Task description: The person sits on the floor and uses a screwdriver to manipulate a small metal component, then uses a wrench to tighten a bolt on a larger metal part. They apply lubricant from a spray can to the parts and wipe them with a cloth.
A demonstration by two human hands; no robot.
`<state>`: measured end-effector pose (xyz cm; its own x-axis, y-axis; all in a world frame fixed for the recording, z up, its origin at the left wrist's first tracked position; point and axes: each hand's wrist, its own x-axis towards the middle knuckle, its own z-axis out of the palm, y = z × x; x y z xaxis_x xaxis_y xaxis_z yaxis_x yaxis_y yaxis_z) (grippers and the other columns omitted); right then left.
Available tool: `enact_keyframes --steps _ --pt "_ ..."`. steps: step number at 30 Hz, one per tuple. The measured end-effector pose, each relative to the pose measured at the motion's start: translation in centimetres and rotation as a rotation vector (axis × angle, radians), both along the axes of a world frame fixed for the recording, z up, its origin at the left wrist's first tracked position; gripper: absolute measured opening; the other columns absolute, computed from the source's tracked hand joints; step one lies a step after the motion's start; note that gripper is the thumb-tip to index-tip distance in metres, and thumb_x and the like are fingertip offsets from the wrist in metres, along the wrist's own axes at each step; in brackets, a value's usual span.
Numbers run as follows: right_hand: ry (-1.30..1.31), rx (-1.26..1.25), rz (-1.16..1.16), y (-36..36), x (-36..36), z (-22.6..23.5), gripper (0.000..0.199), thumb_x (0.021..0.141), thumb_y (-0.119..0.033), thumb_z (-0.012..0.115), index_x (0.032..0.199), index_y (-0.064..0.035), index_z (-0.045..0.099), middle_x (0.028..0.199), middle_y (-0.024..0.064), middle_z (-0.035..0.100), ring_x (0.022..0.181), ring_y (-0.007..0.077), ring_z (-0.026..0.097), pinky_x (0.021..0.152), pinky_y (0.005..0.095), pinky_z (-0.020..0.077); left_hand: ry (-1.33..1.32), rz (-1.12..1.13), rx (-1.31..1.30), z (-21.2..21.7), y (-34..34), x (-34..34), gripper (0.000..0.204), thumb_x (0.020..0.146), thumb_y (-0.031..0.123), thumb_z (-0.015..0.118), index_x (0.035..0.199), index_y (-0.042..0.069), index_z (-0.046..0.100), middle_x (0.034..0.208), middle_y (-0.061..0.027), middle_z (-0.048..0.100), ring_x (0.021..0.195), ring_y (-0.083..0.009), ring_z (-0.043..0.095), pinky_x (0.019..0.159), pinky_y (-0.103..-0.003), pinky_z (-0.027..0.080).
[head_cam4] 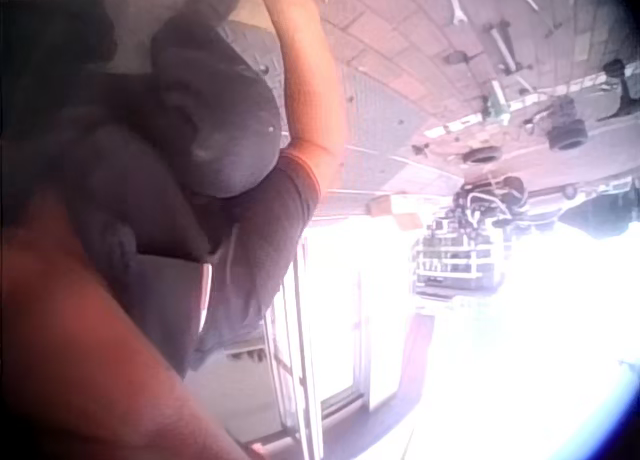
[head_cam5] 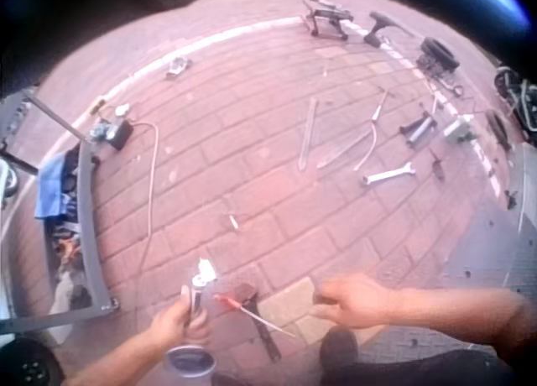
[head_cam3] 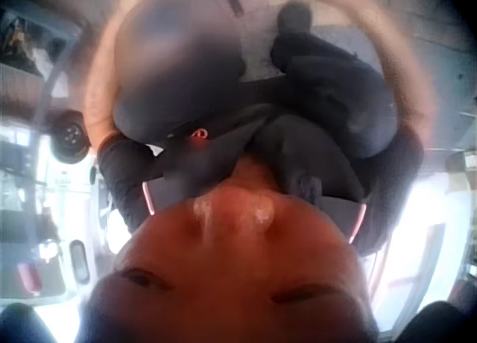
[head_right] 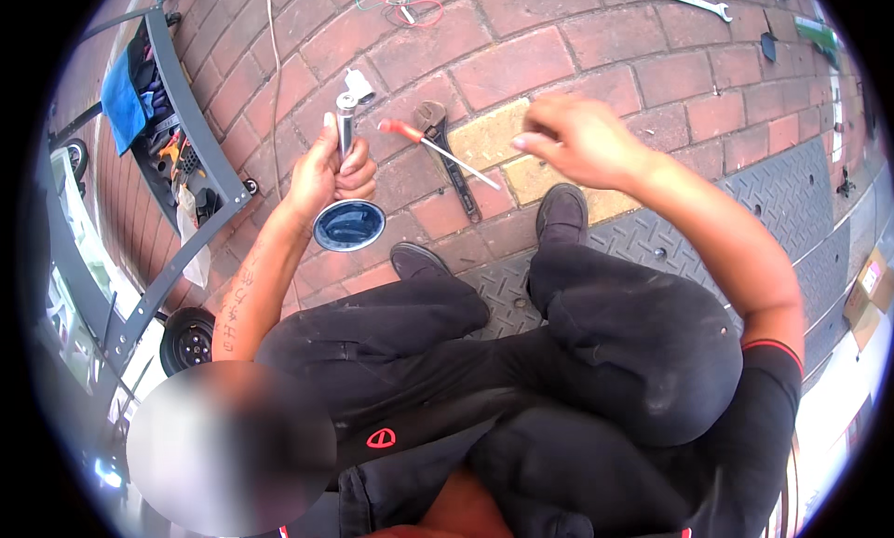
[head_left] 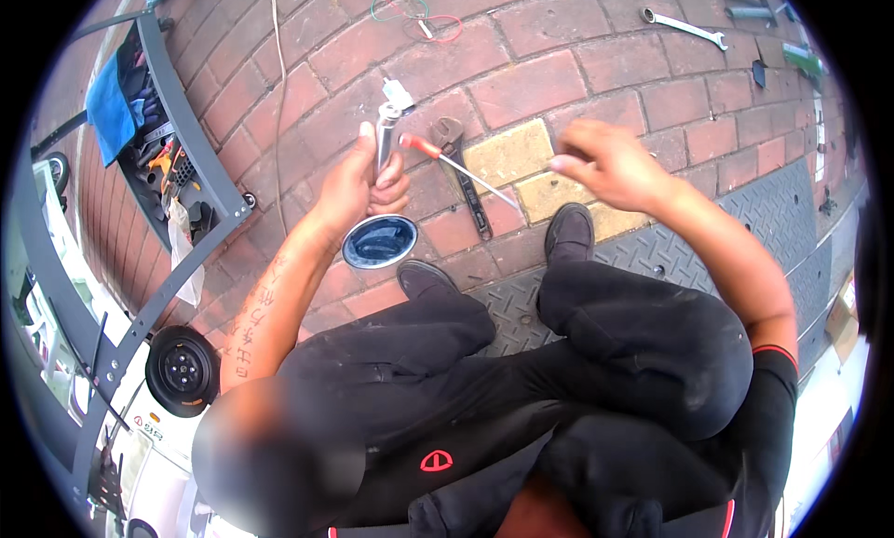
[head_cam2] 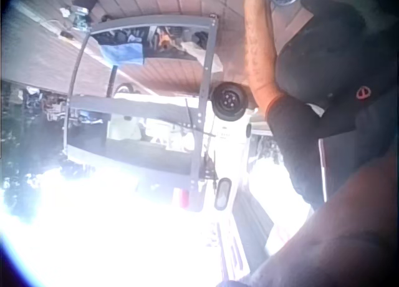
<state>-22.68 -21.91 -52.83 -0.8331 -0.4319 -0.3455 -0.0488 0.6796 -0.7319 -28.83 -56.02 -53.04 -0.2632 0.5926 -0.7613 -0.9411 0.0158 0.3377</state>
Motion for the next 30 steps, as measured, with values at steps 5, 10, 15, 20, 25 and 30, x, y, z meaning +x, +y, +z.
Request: enact_keyframes --steps 5,10,15,20,25,30 --pt "0.052 0.114 0.027 -7.0 3.7 -7.2 0.023 0.085 -0.026 0.068 0.095 -0.0058 0.063 0.092 0.0132 0.062 0.09 0.0338 0.063 0.078 0.0435 0.0508 -0.346 0.186 0.347 -0.7 0.1 0.4 0.065 0.093 0.073 0.029 0.064 0.016 0.035 0.053 0.0077 0.026 0.045 -0.0065 0.021 0.046 -0.025 0.023" --pt "0.188 0.214 0.19 -10.6 4.5 -12.5 0.025 0.081 -0.022 0.067 0.097 -0.0034 0.063 0.096 0.0137 0.062 0.09 0.0348 0.065 0.08 0.046 0.0521 -0.37 0.244 0.399 -0.7 0.3 0.9 0.064 0.092 0.073 0.032 0.064 0.016 0.035 0.053 0.0077 0.026 0.046 -0.0068 0.021 0.049 -0.026 0.024" --pt "-0.051 0.295 0.312 -11.5 2.9 -15.3 0.019 0.077 -0.013 0.064 0.093 -0.0035 0.062 0.097 0.0167 0.064 0.089 0.0364 0.066 0.078 0.0482 0.0523 -0.329 0.292 0.398 -0.6 -0.1 0.9 0.063 0.092 0.073 0.033 0.065 0.016 0.035 0.053 0.0078 0.025 0.046 -0.0073 0.02 0.05 -0.026 0.023" --pt "-0.133 0.015 -0.013 -8.7 1.9 -12.5 0.017 0.081 -0.005 0.062 0.098 -0.005 0.063 0.088 0.0165 0.064 0.085 0.0343 0.065 0.074 0.0425 0.0515 -0.294 0.367 0.33 -0.1 -1.0 0.8 0.063 0.092 0.074 0.033 0.065 0.017 0.035 0.053 0.0078 0.024 0.047 -0.0079 0.02 0.051 -0.026 0.024" --pt "-0.175 -0.427 -0.504 -5.9 1.3 -5.0 0.025 0.085 -0.009 0.071 0.108 -0.006 0.062 0.09 0.0056 0.063 0.082 0.0165 0.061 0.076 0.032 0.0486 -0.259 0.375 0.329 -0.2 -1.0 0.4 0.063 0.092 0.073 0.033 0.065 0.017 0.035 0.053 0.0079 0.025 0.047 -0.0081 0.021 0.051 -0.026 0.025" --pt "0.188 -0.889 -0.482 -4.7 -1.6 3.7 0.03 0.094 -0.023 0.064 0.114 -0.0021 0.056 0.108 0.0104 0.058 0.085 0.0148 0.056 0.077 0.0309 0.0455 -0.262 0.344 0.362 -0.3 -0.3 0.6 0.064 0.093 0.073 0.03 0.066 0.016 0.036 0.054 0.0065 0.025 0.048 -0.009 0.023 0.044 -0.025 0.022"
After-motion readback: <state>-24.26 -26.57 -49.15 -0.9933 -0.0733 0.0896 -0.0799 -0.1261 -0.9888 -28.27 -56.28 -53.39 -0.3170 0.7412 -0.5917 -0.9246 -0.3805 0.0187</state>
